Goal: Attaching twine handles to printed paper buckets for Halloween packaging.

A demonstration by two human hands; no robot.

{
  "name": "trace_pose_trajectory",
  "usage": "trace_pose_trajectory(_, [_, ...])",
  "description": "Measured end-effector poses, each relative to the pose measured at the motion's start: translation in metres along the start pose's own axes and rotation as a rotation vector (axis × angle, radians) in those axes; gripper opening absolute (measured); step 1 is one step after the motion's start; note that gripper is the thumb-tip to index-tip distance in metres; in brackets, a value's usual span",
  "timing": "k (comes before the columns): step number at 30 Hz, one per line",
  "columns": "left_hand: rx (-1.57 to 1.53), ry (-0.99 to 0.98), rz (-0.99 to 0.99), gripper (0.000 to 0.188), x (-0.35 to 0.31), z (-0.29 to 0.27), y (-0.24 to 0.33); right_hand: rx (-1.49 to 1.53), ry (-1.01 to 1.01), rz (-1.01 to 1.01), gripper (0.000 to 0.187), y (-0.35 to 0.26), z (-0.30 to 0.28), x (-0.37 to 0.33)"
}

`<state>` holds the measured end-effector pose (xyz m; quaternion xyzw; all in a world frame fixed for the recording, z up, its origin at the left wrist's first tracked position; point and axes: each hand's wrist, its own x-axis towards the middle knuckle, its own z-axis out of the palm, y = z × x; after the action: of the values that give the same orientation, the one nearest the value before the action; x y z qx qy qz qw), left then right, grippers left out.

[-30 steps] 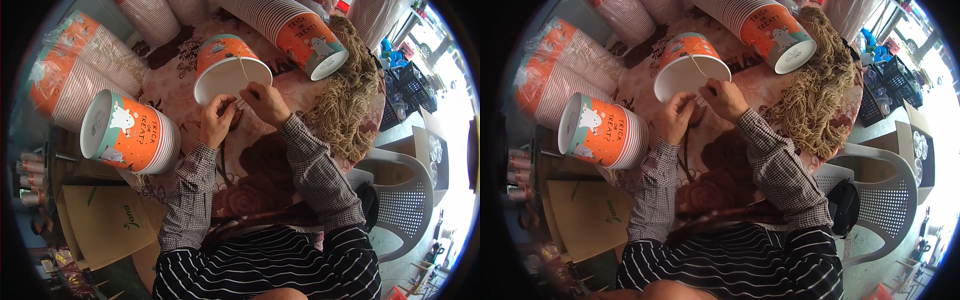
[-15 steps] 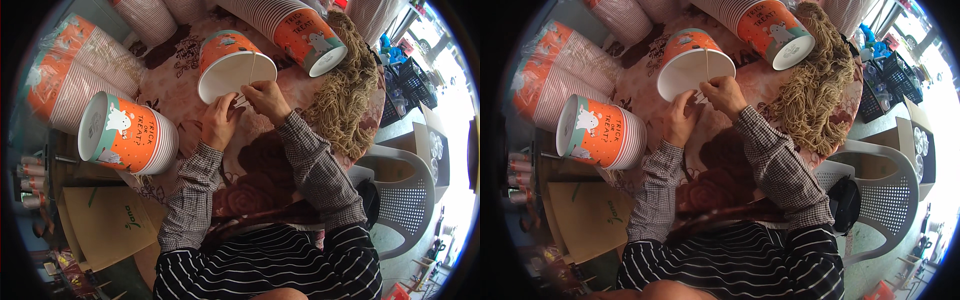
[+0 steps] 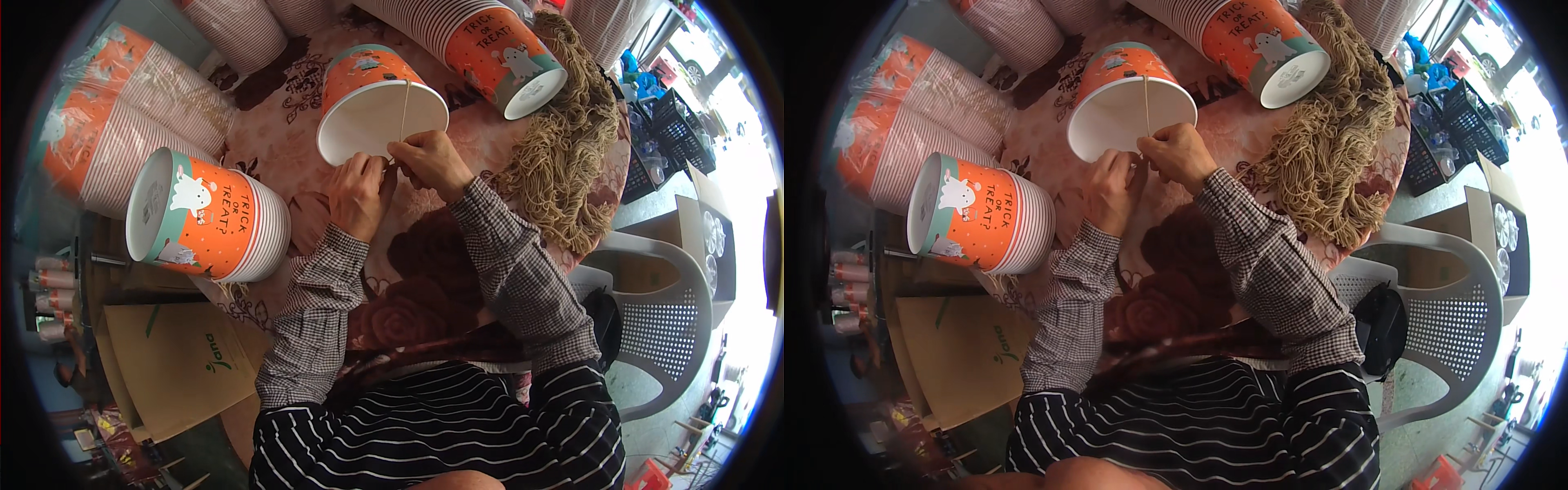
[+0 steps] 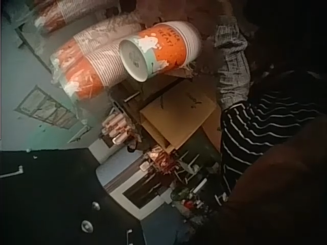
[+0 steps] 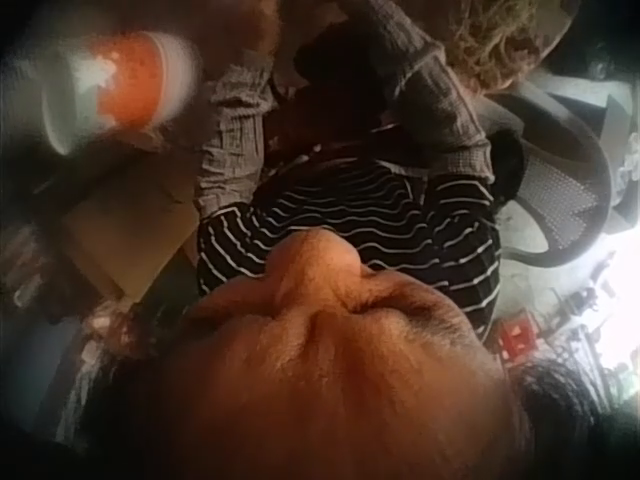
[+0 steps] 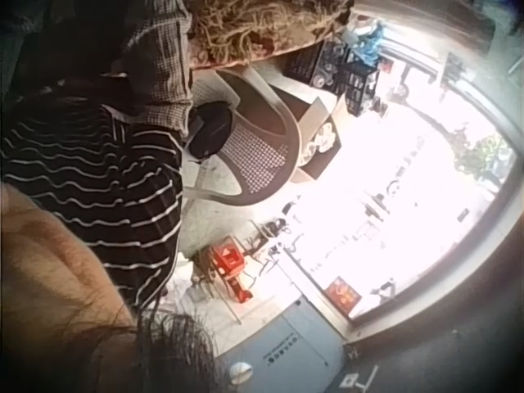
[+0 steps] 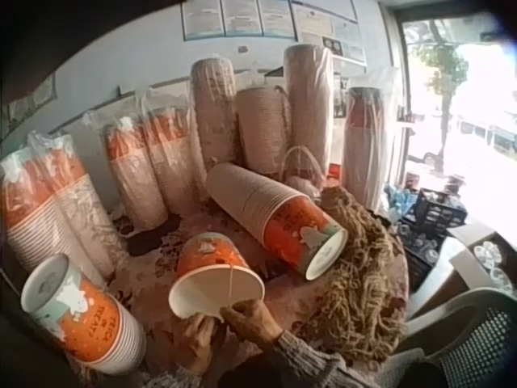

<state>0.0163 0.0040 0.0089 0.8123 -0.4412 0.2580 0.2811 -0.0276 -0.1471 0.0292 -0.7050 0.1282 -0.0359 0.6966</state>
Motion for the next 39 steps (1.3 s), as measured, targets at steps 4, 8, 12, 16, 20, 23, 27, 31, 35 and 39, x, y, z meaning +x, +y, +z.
trace_pose_trajectory(4, [-0.01, -0.012, 0.008, 0.018, -0.001, 0.001, 0.002, -0.002, -0.014, 0.002, 0.033, -0.001, -0.001, 0.0])
trace_pose_trajectory(8, [-0.047, 0.053, -0.005, 0.022, -0.003, 0.001, 0.002, -0.002, 0.018, 0.01, 0.033, -0.003, 0.0, -0.002])
trace_pose_trajectory(12, [-0.071, 0.052, 0.021, 0.021, -0.004, 0.002, 0.002, -0.034, 0.014, 0.034, 0.034, -0.002, -0.002, -0.001])
trace_pose_trajectory(16, [-0.107, 0.026, 0.022, 0.019, -0.004, 0.002, 0.001, -0.061, 0.02, 0.002, 0.033, -0.004, -0.004, -0.003])
trace_pose_trajectory(20, [-0.289, 0.035, -0.191, 0.01, -0.006, 0.006, -0.007, -0.173, 0.203, -0.247, 0.028, -0.008, -0.001, -0.004])
trace_pose_trajectory(23, [-0.368, 0.011, -0.406, 0.008, -0.004, 0.003, -0.014, -0.268, 0.292, -0.395, 0.024, -0.007, -0.011, -0.001])
trace_pose_trajectory(27, [-0.269, -0.044, -0.433, 0.012, -0.007, 0.006, -0.028, -0.328, 0.394, -0.511, 0.02, -0.017, -0.017, -0.005])
trace_pose_trajectory(31, [-0.436, -0.147, -0.586, 0.015, -0.005, 0.004, -0.033, -0.432, 0.628, -0.725, 0.018, -0.021, -0.03, -0.003])
trace_pose_trajectory(35, [-0.683, -0.057, -0.712, 0.019, 0.0, 0.003, -0.035, -0.449, 0.343, -0.43, 0.031, -0.002, -0.04, 0.008])
trace_pose_trajectory(39, [-0.983, -0.017, -0.742, 0.021, -0.006, 0.009, -0.047, -0.576, 0.3, -0.372, 0.029, 0.011, -0.024, 0.015])
